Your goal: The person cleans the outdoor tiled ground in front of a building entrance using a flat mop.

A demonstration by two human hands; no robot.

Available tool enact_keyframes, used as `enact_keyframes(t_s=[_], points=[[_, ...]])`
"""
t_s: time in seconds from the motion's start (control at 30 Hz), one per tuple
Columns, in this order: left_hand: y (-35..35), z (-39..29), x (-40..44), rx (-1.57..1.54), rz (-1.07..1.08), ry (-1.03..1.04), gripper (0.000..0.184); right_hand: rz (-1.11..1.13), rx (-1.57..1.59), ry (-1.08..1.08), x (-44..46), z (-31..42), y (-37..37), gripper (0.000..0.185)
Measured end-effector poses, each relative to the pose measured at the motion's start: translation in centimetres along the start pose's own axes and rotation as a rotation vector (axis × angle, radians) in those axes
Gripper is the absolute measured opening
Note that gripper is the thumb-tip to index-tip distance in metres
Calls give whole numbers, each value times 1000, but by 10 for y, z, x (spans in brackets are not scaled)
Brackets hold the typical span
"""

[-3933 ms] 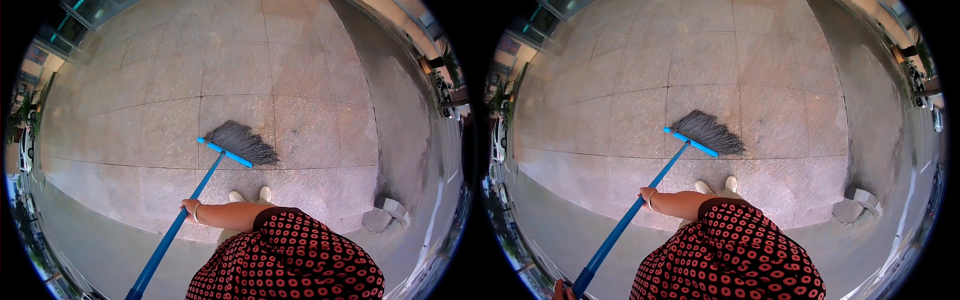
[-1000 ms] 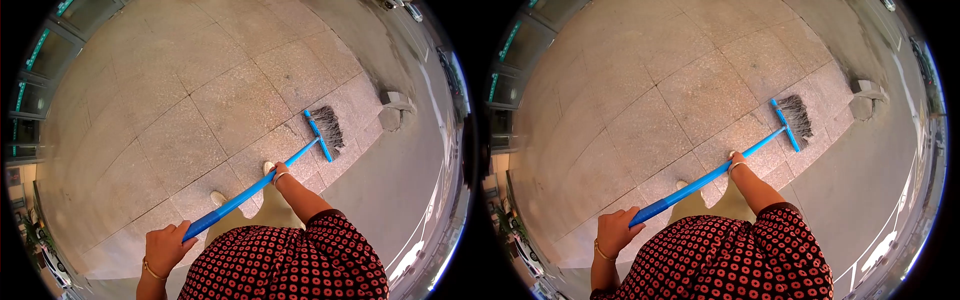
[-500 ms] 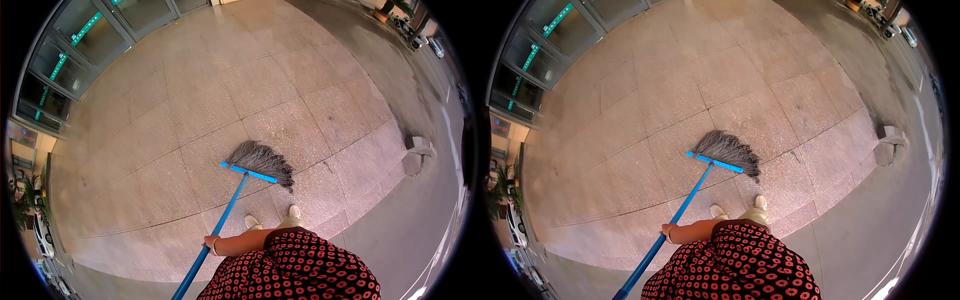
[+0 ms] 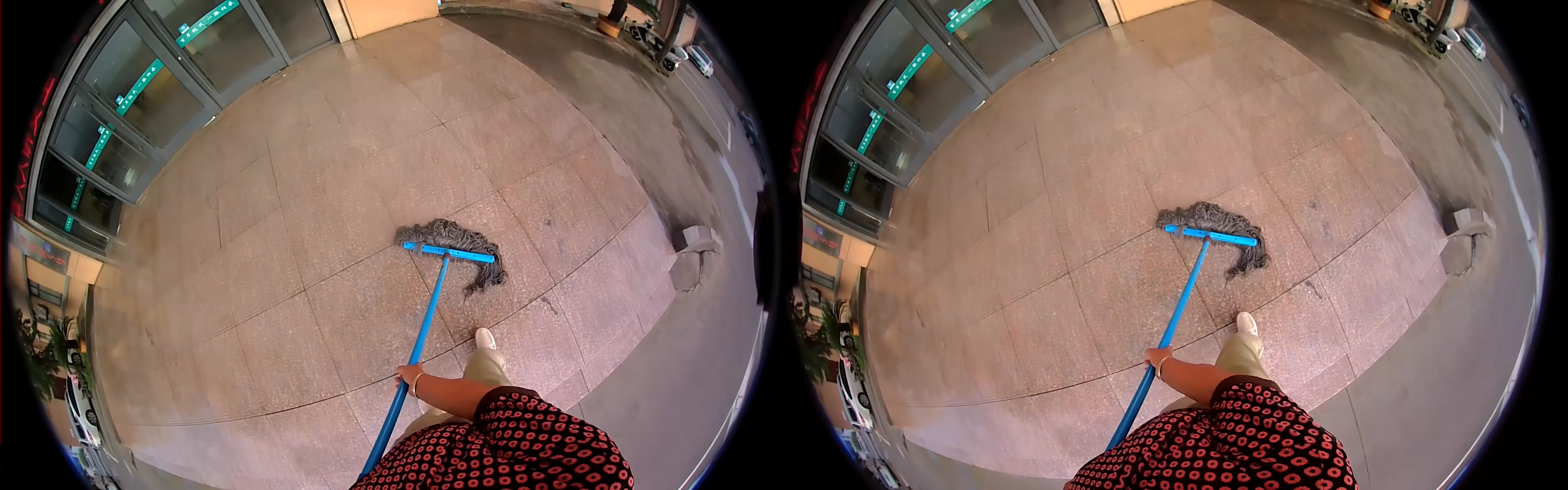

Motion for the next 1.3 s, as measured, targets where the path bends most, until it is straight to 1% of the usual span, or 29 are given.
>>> enact_keyframes(t_s=[0.07,0.1,0.17,0.2,0.27,0.3,0.37,0.4,0.47,0.5,0.53,0.57,0.6,0.67,0.73,0.8,0.83,0.87,0.93,1.0,1.07,1.1,1.13,1.17,1.2,1.23,1.27,1.3], points=[[20,-14,40,-98,61,-60,29,112,-15,41,15,52,2,25],[30,-21,61,-143,86,-98,29,114,-11,38,20,81,4,25],[50,-46,104,-246,130,-183,30,113,56,-49,28,152,8,27],[60,-60,126,-302,142,-231,30,121,57,-44,30,185,11,27],[79,-88,171,-416,155,-334,30,59,77,-156,33,266,9,32],[89,-105,194,-473,158,-381,30,64,85,-136,44,293,10,32],[108,-141,238,-586,158,-451,30,45,53,-247,63,361,8,42],[119,-163,260,-640,165,-466,30,50,50,-247,63,393,8,42],[132,-213,296,-702,172,-482,31,233,124,-290,47,449,19,65],[142,-252,313,-858,249,-448,29,231,125,-285,36,464,17,65],[150,-292,331,-1014,328,-404,28,308,189,-289,20,486,22,56],[154,-311,350,-1012,335,-399,28,384,255,-299,10,508,27,47],[160,-327,372,-1060,366,-388,26,382,261,-306,10,523,24,47],[166,-359,412,-1106,410,-374,25,600,347,-319,3,544,21,46],[163,-392,460,-1186,349,-319,15,593,317,-233,10,549,-9,44],[159,-415,508,-1192,375,-286,15,389,297,-85,39,533,-66,41],[154,-428,534,-1185,388,-259,15,237,334,-124,47,531,-103,37],[150,-439,559,-1197,403,-249,15,159,365,-57,58,523,-134,36],[137,-457,610,-1249,418,-266,16,-66,409,-74,55,522,-193,34],[121,-473,663,-1235,426,-252,16,-159,571,-77,62,521,-232,21],[104,-485,715,-1233,424,-259,17,-212,697,-72,58,529,-239,17],[97,-491,738,-1214,434,-258,17,-240,677,-77,52,535,-237,15],[87,-501,762,-1199,441,-243,17,-259,652,-90,46,552,-222,14],[76,-511,782,-1236,437,-232,17,-271,701,-99,40,568,-204,13],[67,-517,799,-1183,445,-235,16,-179,750,-63,45,582,-180,11],[58,-519,813,-1126,454,-239,16,-156,703,-51,52,597,-162,11],[48,-518,822,-1149,446,-250,16,-137,660,-28,48,610,-135,12],[37,-519,828,-1082,460,-209,15,-147,642,-19,51,617,-120,12]])
Point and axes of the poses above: each hand's wrist, its own x-axis towards the middle knuckle, its own y-axis out of the palm, z = x × y, the point moved 10 cm from there along x, towards the middle knuckle, and after that the axes turned 1 degree about x, right-handed, at the moved point
